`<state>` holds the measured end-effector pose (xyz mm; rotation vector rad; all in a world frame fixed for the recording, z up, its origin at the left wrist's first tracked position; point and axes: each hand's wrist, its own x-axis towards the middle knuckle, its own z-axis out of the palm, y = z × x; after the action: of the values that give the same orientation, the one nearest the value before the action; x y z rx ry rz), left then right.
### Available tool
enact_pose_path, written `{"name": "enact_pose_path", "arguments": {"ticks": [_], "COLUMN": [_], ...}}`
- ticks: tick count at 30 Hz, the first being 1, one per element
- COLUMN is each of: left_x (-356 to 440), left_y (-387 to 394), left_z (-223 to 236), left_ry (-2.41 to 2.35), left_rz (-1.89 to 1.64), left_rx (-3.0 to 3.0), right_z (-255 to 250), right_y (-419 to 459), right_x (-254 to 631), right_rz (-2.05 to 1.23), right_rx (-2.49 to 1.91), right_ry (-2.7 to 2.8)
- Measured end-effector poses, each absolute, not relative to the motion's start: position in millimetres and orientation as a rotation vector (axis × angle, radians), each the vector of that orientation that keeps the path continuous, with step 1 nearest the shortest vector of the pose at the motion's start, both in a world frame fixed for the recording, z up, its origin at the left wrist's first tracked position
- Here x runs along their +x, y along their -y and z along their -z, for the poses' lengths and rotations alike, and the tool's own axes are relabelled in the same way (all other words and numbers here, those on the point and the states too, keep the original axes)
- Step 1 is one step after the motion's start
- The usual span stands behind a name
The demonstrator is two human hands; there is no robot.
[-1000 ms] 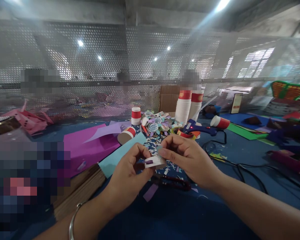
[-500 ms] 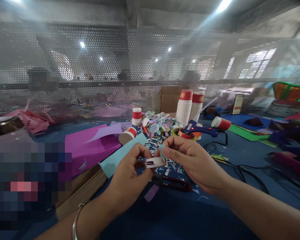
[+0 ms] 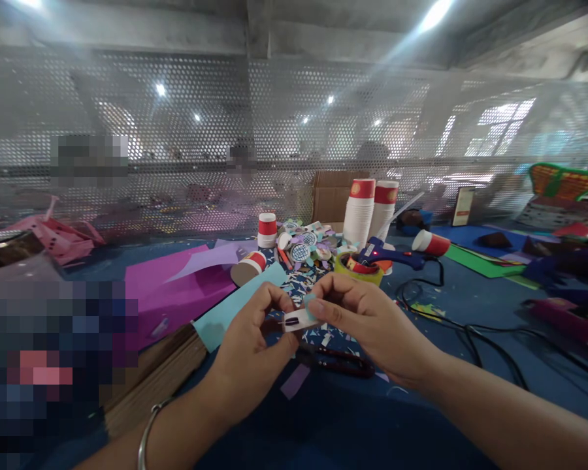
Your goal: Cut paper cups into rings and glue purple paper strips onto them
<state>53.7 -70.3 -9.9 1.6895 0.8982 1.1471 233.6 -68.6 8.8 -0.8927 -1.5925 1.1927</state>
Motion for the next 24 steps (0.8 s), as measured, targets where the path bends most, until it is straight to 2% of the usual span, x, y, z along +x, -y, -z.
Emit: {"name": "enact_pose_path", "arguments": {"ticks": [24], "left_x": [55.6], "left_y": [71.8], "left_z": [13.5], "left_ry": [-0.992], "left_rz": [-1.178], "left_rx": [1.761], "right_z": [-6.3], "right_y": [69.7], "right_x": [232.1], "right_rz": [-0.968], "right_rx": [-0.907], "right_ry": [1.717]}}
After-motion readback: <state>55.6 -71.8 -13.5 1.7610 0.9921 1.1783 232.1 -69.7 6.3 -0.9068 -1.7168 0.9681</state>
